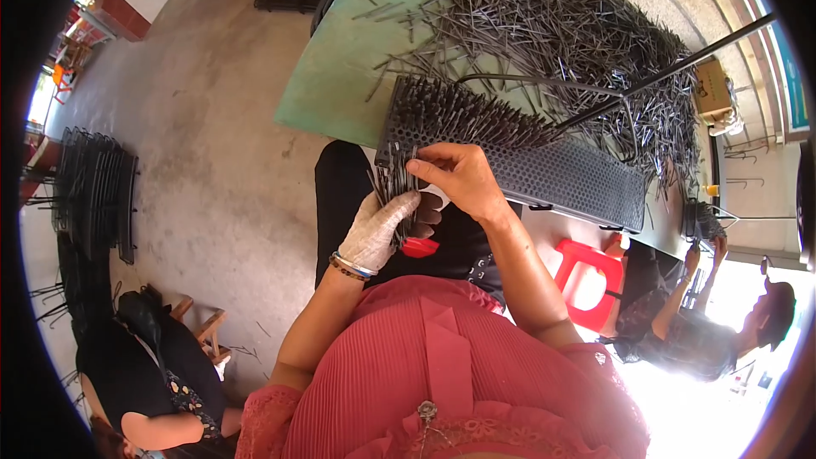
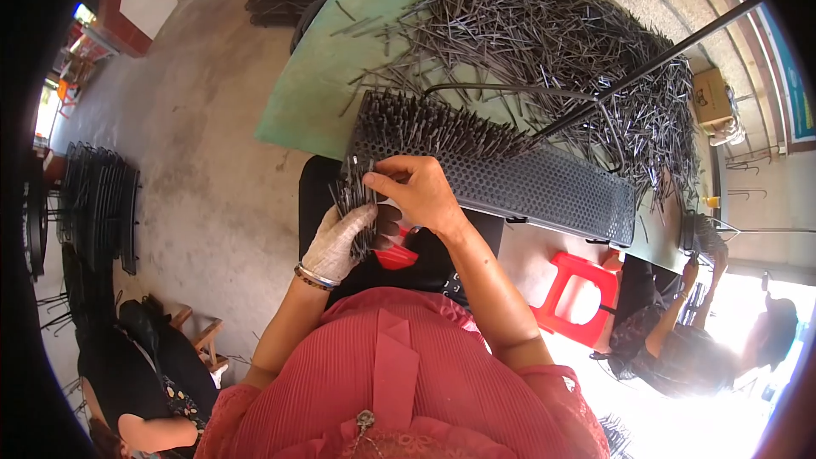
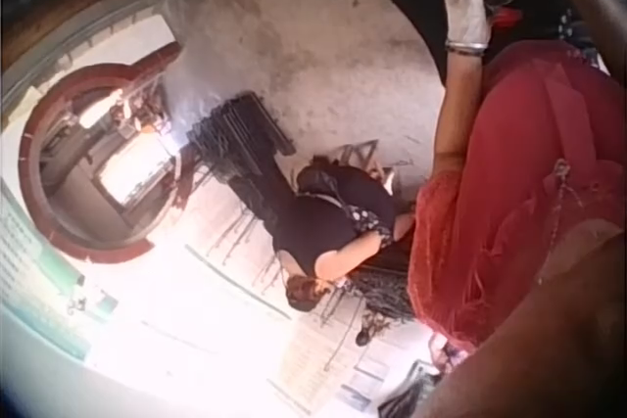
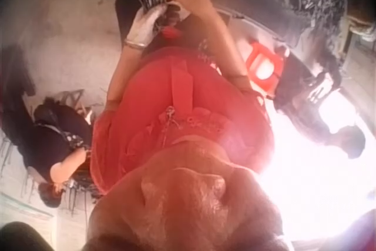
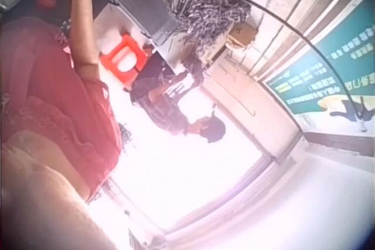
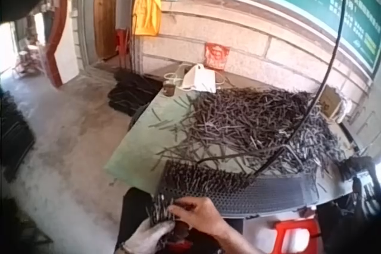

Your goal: Manually inserting thin metal rods into a perforated rack.

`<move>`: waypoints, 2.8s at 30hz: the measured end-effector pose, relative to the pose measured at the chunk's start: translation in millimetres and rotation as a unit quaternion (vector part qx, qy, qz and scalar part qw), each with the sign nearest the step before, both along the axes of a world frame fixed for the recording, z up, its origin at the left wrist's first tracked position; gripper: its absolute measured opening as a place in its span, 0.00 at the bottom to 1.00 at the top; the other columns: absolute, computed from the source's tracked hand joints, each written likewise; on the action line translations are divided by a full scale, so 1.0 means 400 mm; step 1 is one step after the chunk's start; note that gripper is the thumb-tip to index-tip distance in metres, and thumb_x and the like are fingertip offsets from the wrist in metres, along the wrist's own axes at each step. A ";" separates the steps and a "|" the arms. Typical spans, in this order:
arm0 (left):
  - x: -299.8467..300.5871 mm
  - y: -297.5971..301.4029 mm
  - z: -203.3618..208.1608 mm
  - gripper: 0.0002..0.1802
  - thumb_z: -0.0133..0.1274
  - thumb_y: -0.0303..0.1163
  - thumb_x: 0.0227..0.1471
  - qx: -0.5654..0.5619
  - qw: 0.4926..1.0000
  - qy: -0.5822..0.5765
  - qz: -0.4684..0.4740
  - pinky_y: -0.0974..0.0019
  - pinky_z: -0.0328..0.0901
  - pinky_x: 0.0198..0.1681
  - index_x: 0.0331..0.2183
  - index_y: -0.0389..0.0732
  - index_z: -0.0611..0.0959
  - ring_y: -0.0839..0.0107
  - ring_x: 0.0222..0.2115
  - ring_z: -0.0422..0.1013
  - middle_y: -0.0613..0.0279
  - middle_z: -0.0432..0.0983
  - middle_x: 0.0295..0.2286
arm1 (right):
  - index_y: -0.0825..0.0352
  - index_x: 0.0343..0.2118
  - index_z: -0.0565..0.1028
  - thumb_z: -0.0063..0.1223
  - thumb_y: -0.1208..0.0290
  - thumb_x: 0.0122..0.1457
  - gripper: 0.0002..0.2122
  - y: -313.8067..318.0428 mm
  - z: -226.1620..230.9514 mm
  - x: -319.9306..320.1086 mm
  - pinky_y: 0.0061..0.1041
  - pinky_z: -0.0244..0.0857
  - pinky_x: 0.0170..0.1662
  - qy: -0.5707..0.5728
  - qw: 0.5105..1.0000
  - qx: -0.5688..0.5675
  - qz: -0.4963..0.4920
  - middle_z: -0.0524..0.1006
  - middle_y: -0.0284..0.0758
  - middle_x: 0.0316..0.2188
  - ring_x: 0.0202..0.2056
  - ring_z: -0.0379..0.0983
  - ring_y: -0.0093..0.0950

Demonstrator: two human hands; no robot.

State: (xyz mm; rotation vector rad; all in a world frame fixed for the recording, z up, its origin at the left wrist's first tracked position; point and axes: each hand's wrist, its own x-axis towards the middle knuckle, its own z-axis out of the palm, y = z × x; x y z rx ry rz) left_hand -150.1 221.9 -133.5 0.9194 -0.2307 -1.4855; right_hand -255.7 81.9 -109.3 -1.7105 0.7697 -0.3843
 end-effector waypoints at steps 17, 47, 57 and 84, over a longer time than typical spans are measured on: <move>0.011 0.015 -0.026 0.17 0.52 0.36 0.58 0.041 0.995 0.033 0.088 0.66 0.73 0.30 0.44 0.34 0.75 0.67 0.28 0.77 0.53 0.79 0.32 | 0.70 0.38 0.78 0.60 0.75 0.56 0.08 -0.020 0.012 0.075 0.18 0.69 0.34 -0.179 0.971 -0.048 -0.151 0.81 0.33 0.30 0.31 0.74 0.16; 0.028 0.034 -0.037 0.14 0.54 0.34 0.56 0.090 0.993 -0.006 0.074 0.73 0.68 0.27 0.41 0.36 0.76 0.72 0.26 0.75 0.59 0.79 0.31 | 0.66 0.31 0.80 0.64 0.72 0.47 0.08 -0.053 -0.019 0.162 0.32 0.61 0.43 -0.057 0.834 -0.549 -0.016 0.77 0.33 0.35 0.38 0.72 0.34; 0.021 0.020 -0.010 0.15 0.55 0.37 0.56 0.012 0.995 -0.033 0.094 0.69 0.70 0.29 0.40 0.36 0.77 0.72 0.29 0.75 0.59 0.79 0.32 | 0.73 0.36 0.80 0.62 0.66 0.55 0.13 0.010 -0.003 0.070 0.21 0.65 0.29 -0.007 0.996 -0.094 0.005 0.79 0.36 0.26 0.26 0.72 0.20; 0.004 0.009 -0.031 0.18 0.53 0.34 0.57 0.051 0.998 0.009 0.042 0.69 0.71 0.29 0.46 0.35 0.74 0.69 0.28 0.77 0.53 0.79 0.34 | 0.72 0.39 0.80 0.60 0.74 0.57 0.09 -0.051 -0.013 0.109 0.14 0.67 0.37 -0.104 0.972 -0.133 -0.167 0.81 0.30 0.31 0.31 0.73 0.14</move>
